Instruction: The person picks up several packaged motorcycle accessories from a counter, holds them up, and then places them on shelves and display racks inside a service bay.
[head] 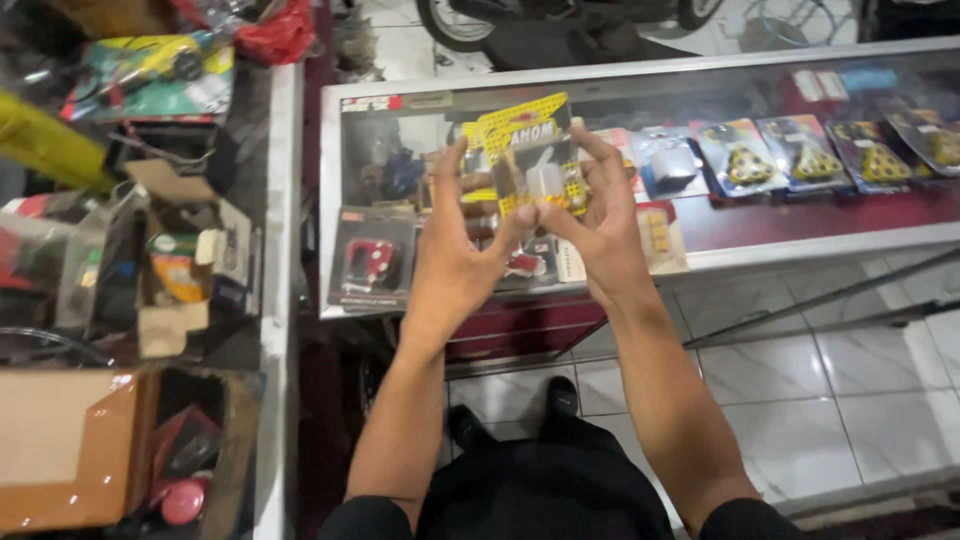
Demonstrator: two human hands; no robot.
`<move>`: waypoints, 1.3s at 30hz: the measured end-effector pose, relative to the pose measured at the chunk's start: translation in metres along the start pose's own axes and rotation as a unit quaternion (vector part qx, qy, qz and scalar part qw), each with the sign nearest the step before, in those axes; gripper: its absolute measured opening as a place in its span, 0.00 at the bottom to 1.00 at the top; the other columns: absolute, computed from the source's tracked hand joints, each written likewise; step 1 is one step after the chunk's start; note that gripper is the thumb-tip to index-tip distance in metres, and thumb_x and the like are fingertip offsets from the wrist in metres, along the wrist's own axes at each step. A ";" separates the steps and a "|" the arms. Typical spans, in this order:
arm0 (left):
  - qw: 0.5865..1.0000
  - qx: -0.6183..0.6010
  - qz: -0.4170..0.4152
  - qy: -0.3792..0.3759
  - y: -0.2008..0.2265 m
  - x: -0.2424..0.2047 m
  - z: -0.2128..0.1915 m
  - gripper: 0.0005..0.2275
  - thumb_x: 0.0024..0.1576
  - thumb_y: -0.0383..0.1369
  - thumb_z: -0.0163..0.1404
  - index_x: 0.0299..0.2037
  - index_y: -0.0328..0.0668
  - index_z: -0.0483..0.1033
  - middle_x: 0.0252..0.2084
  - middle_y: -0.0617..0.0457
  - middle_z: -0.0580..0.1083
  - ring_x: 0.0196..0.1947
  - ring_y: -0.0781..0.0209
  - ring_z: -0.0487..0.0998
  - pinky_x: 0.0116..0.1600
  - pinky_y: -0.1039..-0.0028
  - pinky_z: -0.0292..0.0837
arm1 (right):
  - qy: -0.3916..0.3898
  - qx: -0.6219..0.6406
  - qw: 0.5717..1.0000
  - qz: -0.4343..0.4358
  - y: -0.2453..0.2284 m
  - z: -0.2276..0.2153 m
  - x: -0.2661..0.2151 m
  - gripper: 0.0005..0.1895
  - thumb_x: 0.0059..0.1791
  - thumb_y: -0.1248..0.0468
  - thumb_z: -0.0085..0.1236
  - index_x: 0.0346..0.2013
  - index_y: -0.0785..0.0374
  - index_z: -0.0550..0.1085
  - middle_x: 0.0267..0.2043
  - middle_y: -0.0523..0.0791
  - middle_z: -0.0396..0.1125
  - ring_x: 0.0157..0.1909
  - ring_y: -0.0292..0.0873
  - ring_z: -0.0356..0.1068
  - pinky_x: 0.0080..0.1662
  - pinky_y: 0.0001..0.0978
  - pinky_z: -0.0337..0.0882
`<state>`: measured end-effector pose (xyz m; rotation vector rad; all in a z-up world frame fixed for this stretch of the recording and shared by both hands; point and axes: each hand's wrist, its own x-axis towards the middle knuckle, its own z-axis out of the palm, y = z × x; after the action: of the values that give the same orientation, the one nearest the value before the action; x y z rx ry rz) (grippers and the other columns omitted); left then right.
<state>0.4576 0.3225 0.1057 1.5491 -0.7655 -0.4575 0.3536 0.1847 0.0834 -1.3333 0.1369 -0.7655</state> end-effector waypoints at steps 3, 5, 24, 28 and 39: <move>0.993 -0.106 -0.024 -0.036 -0.001 0.007 0.020 0.44 0.55 0.36 0.61 0.79 0.44 0.45 0.54 0.36 0.73 0.45 0.52 0.79 0.38 0.65 0.83 | 0.000 -0.042 0.999 0.008 -0.011 -0.012 -0.006 0.40 0.51 0.74 0.62 0.74 0.65 0.54 0.65 0.51 0.62 0.67 0.44 0.66 0.65 0.36 0.71; 0.991 -0.104 0.050 -0.062 -0.006 0.009 0.031 0.41 0.56 0.34 0.61 0.76 0.41 0.47 0.61 0.41 0.69 0.52 0.55 0.79 0.47 0.69 0.80 | -0.027 -0.065 0.997 0.019 -0.020 -0.027 -0.010 0.40 0.51 0.74 0.62 0.75 0.66 0.55 0.68 0.52 0.61 0.70 0.44 0.63 0.69 0.36 0.68; 0.998 -0.033 0.057 -0.005 -0.018 0.003 0.092 0.34 0.56 0.35 0.60 0.73 0.44 0.58 0.52 0.41 0.74 0.50 0.56 0.76 0.57 0.67 0.75 | -0.326 -0.711 0.617 0.080 0.007 -0.148 0.005 0.40 0.36 0.47 0.71 0.59 0.57 0.72 0.70 0.47 0.56 0.74 0.53 0.50 0.65 0.65 0.55; 0.991 -0.058 0.121 -0.002 -0.019 0.003 0.095 0.33 0.59 0.34 0.60 0.73 0.43 0.57 0.62 0.43 0.71 0.59 0.56 0.76 0.63 0.66 0.74 | -0.313 -0.669 0.672 0.044 0.003 -0.163 0.008 0.38 0.33 0.51 0.73 0.57 0.53 0.74 0.71 0.46 0.56 0.72 0.54 0.52 0.64 0.58 0.59; 0.996 -0.064 0.069 -0.005 -0.017 0.000 0.097 0.33 0.58 0.34 0.59 0.73 0.43 0.57 0.57 0.43 0.73 0.56 0.57 0.77 0.61 0.67 0.76 | -0.294 -0.644 0.701 0.080 -0.015 -0.189 0.000 0.39 0.33 0.54 0.74 0.58 0.45 0.73 0.70 0.45 0.59 0.71 0.54 0.56 0.65 0.49 0.63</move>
<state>0.3945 0.2530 0.0758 1.3662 -0.8285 -0.4039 0.2521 0.0293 0.0470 -2.8027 0.2962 0.0908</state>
